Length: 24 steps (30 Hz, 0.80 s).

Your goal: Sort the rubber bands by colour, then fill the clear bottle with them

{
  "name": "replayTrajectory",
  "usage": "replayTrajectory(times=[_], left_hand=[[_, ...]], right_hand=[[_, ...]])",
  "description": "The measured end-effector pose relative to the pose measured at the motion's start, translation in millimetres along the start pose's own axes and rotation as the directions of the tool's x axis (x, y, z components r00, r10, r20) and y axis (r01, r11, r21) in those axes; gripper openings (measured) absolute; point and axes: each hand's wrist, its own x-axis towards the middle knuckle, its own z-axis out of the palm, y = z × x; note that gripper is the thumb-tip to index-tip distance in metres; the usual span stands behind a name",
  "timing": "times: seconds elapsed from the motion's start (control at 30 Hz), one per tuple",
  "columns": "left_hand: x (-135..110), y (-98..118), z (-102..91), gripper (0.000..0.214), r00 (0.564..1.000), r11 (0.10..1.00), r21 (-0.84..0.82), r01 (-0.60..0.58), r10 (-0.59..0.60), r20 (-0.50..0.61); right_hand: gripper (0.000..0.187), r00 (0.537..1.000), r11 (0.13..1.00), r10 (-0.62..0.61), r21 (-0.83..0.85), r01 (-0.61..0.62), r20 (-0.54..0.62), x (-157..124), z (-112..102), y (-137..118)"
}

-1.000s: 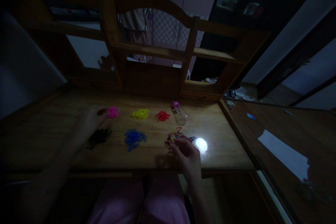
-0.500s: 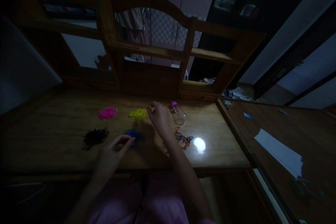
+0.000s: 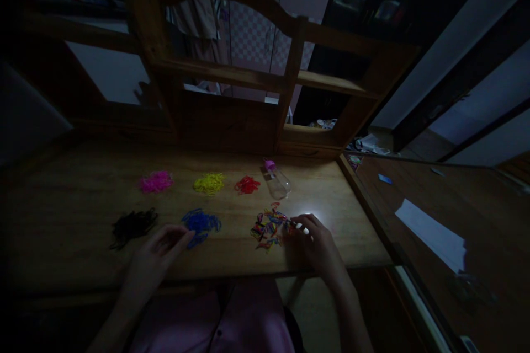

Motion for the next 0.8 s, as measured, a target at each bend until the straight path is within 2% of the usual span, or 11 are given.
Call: replayTrajectory(times=[0.13,0.3,0.47,0.6,0.8], left_hand=[[-0.1,-4.5,-1.7,0.030,1.000,1.000,0.005,0.018,-0.018,0.009],[0.1,-6.2,-1.0,0.032,0.999,0.999,-0.017,0.040,-0.039,0.009],[-0.6,-3.7,-1.4,0.032,1.000,1.000,0.031,-0.001,0.000,0.024],[-0.8,-5.8,-0.8,0.032,0.999,0.996,0.084,-0.043,0.043,0.004],[-0.5,-10.4,-0.9,0.030,0.999,0.990,0.134,-0.038,0.037,0.007]], right_hand=[[0.030,0.999,0.997,-0.026,-0.074,0.029,0.031,-9.6,7.0,8.6],[0.018,1.000,0.993,-0.011,-0.118,0.012,0.003,-3.6,14.2,15.3],[0.014,0.995,0.996,0.076,0.043,-0.073,-0.067,-2.3,11.5,11.1],[0.019,0.984,0.974,0.160,0.173,-0.146,-0.073,-6.7,5.7,2.9],[0.023,0.972,0.949,0.212,0.257,-0.180,-0.102,-12.4,-1.0,2.9]])
